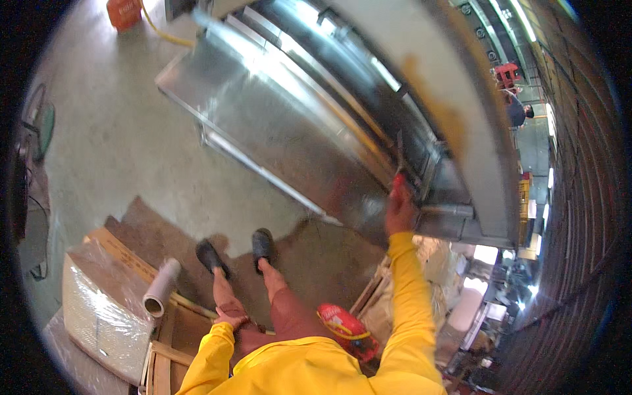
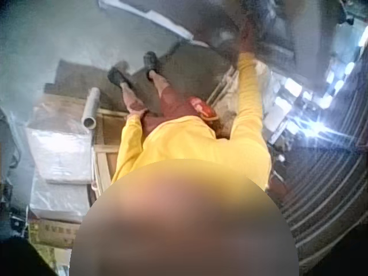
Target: The person retrieves a long-reach lighter, ignites it, and lights each burner on a three-burner commercial gas stove. The person adjusts the knobs to control the flame and confirms ignition on all burners.
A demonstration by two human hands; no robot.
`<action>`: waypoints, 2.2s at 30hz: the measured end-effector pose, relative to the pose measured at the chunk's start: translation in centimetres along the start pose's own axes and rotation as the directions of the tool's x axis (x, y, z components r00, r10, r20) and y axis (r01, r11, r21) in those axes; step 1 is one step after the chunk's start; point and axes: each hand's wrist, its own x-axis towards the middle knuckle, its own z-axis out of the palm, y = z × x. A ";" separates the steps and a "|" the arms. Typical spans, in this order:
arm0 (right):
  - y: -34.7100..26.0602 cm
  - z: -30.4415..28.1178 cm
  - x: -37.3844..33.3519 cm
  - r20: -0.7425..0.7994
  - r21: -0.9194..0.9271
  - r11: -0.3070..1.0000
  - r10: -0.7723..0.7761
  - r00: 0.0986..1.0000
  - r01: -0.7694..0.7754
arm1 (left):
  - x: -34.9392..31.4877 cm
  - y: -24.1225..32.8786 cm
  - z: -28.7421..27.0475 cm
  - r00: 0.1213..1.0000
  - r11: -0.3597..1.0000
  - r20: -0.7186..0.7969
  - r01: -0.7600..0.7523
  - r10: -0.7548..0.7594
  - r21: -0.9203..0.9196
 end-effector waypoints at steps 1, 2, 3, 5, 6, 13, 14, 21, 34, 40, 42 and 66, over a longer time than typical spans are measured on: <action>1.2 -0.1 1.5 -0.002 -0.052 0.997 0.062 0.998 -0.062 | 1.1 -0.3 -0.2 1.000 0.999 0.028 -0.001 0.002 -0.049; 2.5 0.0 2.7 -0.050 -0.081 0.995 0.046 0.998 -0.050 | 2.2 0.1 0.1 1.000 0.996 0.004 0.007 -0.007 -0.090; 3.7 0.0 4.2 -0.109 -0.140 0.990 0.008 0.994 -0.023 | 3.2 0.4 0.3 1.000 0.998 0.004 -0.007 0.007 -0.068; 5.8 -0.2 7.7 -0.148 -0.257 0.965 0.005 0.989 -0.043 | 4.5 0.8 1.1 0.997 1.000 -0.077 0.016 -0.016 0.000; 6.5 -0.1 9.4 -0.188 -0.320 0.941 0.049 0.981 -0.109 | 5.0 0.8 1.4 0.995 1.000 -0.098 0.001 -0.002 -0.011; 8.5 0.3 17.1 -0.251 -0.517 0.784 0.244 0.937 -0.343 | 6.3 0.1 3.2 0.982 0.999 -0.185 -0.035 0.029 -0.029; 8.5 0.5 17.8 -0.278 -0.503 0.786 0.248 0.928 -0.360 | 6.4 0.1 3.2 0.983 0.998 -0.180 -0.038 0.029 -0.045; 10.1 2.0 22.3 -0.293 -0.559 0.761 0.190 0.937 -0.329 | 5.9 1.2 3.3 0.974 1.000 -0.225 -0.005 0.000 -0.019; 10.3 2.1 24.0 -0.295 -0.580 0.690 0.318 0.901 -0.433 | 5.4 1.4 2.9 0.980 0.999 -0.200 0.002 -0.011 -0.046; 10.8 2.3 24.6 -0.317 -0.560 0.689 0.336 0.887 -0.461 | 5.5 1.3 2.9 0.979 0.999 -0.204 0.004 -0.012 -0.038; 10.6 2.0 24.6 -0.320 -0.585 0.693 0.280 0.905 -0.422 | 5.5 1.3 2.9 0.979 0.999 -0.206 -0.003 -0.005 -0.042; 10.8 0.0 24.7 -0.258 -0.676 0.621 0.304 0.917 -0.396 | 4.9 1.5 3.0 0.981 0.998 -0.191 0.025 -0.034 -0.049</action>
